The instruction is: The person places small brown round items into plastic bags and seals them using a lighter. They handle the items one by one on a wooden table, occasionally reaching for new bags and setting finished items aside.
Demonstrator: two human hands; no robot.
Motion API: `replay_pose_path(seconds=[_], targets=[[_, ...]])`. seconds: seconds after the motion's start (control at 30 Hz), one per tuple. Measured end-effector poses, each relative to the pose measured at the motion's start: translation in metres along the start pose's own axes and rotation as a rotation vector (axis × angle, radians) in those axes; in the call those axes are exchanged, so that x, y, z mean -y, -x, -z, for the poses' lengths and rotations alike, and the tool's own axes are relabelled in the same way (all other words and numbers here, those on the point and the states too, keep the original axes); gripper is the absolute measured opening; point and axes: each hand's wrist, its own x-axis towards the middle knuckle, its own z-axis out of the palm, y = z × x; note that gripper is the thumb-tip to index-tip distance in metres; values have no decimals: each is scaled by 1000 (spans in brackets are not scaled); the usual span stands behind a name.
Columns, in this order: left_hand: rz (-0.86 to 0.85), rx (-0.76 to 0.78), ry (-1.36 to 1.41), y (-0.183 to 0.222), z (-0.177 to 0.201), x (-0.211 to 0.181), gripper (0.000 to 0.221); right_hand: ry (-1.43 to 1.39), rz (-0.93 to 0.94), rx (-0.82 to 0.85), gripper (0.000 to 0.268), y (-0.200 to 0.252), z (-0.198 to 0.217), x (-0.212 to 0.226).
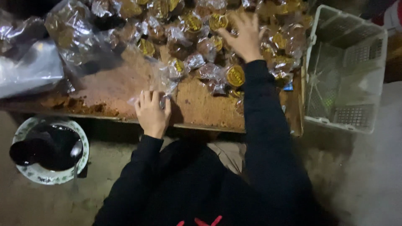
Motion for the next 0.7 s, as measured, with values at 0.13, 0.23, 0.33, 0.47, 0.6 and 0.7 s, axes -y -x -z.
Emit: replay_pose_path(seconds=[0.13,0.23,0.33,0.47,0.6,0.7], targets=[[-103,9,283,-36,15,-20,38,-248,-8,-345,39,70,44,24],[-347,39,529,-60,-11,-50,55,-444,76,-463,18,154,47,38],[-515,57,524,-84,-58,-71,69,-476,67,-540,13,215,33,28],[-426,107,478,-107,-97,-74,16,-620,-161,-627,11,271,44,34],[-148,192,1051,-89,-12,-83,11,-696,-221,-622,9,283,42,59],[-43,402,1283,-80,48,-83,17,-788,-179,-507,18,268,37,81]])
